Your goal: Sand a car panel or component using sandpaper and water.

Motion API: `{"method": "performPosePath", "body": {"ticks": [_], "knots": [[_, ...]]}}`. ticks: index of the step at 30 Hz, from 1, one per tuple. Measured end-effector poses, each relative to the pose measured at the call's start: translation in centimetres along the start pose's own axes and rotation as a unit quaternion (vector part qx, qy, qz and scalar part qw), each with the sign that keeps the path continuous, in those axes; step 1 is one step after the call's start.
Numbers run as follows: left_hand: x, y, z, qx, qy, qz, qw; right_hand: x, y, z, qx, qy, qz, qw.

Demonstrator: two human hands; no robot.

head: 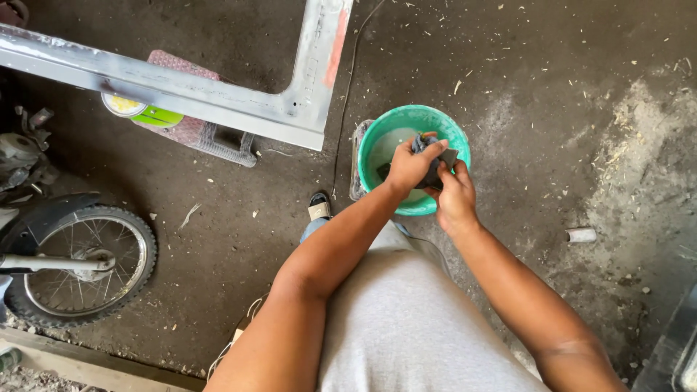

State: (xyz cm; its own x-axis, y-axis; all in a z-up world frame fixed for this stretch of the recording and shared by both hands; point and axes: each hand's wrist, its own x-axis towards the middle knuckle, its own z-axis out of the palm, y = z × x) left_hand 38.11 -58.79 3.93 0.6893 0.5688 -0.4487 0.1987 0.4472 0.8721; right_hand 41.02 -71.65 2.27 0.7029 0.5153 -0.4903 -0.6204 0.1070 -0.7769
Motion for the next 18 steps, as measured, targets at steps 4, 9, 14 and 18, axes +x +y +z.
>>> {"method": "performPosePath", "body": {"ticks": [4,9,14,18], "knots": [[0.6,-1.8,-0.4,-0.048,-0.003,-0.027,0.998,0.1,-0.2,0.3,-0.098,0.004,-0.055,0.994],[1.0,-3.2,-0.5,-0.003,0.028,0.000,1.000,0.4,-0.5,-0.5,-0.121,0.056,-0.036,0.990],[2.4,-3.9,-0.7,0.007,0.048,0.061,0.997,1.3,-1.3,-1.8,-0.090,0.075,0.005,0.993],[2.4,-3.4,-0.4,0.065,0.032,0.095,0.993,1.6,-1.8,0.0,-0.061,0.065,0.091,0.992]]}}
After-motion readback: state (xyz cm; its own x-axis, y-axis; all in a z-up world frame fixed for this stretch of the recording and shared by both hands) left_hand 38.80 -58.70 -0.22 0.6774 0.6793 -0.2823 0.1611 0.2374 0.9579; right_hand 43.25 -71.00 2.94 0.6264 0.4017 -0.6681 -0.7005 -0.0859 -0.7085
